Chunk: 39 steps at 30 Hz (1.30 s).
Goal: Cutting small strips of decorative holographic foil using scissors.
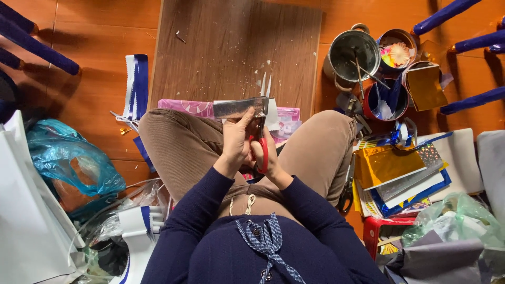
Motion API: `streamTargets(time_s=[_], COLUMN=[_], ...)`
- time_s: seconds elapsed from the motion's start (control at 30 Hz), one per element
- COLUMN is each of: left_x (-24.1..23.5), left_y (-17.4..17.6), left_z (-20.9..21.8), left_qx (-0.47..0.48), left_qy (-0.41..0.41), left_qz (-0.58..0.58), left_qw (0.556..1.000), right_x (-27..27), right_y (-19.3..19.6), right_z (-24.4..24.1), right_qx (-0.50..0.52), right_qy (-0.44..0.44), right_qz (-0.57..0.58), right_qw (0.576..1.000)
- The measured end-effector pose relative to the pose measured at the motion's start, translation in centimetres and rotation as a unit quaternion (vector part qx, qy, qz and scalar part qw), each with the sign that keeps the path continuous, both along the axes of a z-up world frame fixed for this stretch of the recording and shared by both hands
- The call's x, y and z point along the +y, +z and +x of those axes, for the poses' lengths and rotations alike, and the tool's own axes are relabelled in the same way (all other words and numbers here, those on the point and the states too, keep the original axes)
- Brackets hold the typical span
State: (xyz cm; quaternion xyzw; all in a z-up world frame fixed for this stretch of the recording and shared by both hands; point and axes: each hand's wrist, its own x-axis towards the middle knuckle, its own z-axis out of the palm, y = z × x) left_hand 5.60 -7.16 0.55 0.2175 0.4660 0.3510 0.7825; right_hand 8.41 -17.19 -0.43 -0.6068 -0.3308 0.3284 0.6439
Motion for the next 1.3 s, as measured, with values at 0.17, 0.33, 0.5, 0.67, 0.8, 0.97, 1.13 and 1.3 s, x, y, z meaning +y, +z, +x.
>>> streamTargets(time_s=[0.17,0.33,0.5,0.67,0.8,0.97,1.13,1.3], left_x=[2.5,1.4,0.9,1.2,1.9,2.7,3.3,4.4], left_y=[-4.2,0.4,0.8,1.6,3.5,1.4,2.7,4.1], left_z=[0.4,-0.4,-1.0,-0.8,-1.2,-1.8,-2.5,-3.5], left_qx=[0.037,0.063,0.031,0.023,0.002,-0.009,0.003,0.026], left_qy=[-0.052,-0.055,-0.056,-0.045,-0.04,-0.027,-0.036,-0.064], left_qz=[0.015,0.096,0.133,0.116,0.113,0.156,0.18,0.223], left_qw=[0.998,0.992,0.989,0.992,0.993,0.987,0.983,0.972], right_x=[0.9,1.4,1.2,1.5,1.3,0.9,0.5,-0.1], right_y=[-1.5,-2.0,0.9,3.1,-2.3,-1.7,-1.6,-2.4], right_z=[0.9,1.3,1.3,1.4,1.6,1.2,1.2,1.2], right_qx=[0.106,0.077,0.072,0.08,0.087,0.094,0.108,-0.045], right_qy=[0.025,0.055,0.076,0.089,0.088,0.105,0.115,0.084], right_qz=[0.013,0.018,0.038,0.052,0.053,0.062,0.05,-0.093], right_qw=[0.994,0.995,0.994,0.991,0.991,0.988,0.986,0.991])
